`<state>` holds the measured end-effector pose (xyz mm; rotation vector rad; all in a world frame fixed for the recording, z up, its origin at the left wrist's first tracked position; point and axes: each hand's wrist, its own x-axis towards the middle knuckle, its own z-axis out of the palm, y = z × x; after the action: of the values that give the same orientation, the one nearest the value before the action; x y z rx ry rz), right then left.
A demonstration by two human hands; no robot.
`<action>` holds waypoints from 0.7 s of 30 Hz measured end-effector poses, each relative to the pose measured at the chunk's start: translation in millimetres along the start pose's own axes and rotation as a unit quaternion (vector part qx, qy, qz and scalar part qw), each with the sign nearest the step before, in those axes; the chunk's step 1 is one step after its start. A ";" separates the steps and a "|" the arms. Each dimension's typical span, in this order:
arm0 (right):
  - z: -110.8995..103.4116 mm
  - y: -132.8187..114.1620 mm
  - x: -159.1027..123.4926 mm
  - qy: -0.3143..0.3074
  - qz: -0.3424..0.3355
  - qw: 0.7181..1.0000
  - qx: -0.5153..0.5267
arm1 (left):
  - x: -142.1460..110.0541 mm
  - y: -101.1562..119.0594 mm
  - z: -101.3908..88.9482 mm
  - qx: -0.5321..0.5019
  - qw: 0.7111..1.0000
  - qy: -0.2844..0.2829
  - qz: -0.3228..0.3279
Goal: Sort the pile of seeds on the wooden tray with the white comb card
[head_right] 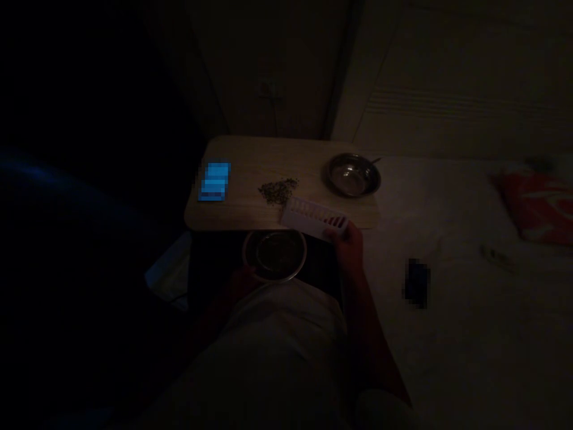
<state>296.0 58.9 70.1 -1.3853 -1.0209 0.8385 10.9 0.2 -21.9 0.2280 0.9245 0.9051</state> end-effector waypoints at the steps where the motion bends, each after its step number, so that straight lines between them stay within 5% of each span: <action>1: 0.0 -1.9 0.3 0.020 -0.002 1.000 0.001 | 0.2 -1.0 -2.9 0.006 1.000 0.005 -0.002; 5: -0.2 -7.5 0.7 0.083 -0.019 0.996 -0.007 | 0.4 -3.8 -12.1 0.022 0.999 0.023 0.013; 11: 1.9 3.1 -0.2 0.036 -0.009 0.999 -0.004 | 5.5 1.3 1.1 0.018 1.000 -0.001 -0.024; 21: 5.1 1.9 4.5 0.103 -0.050 0.993 -0.027 | -0.2 3.3 7.9 -0.005 1.000 -0.016 0.008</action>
<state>293.1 65.1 68.1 -1.4225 -0.9493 0.5850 15.1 3.7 -15.2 0.2398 0.8894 0.9182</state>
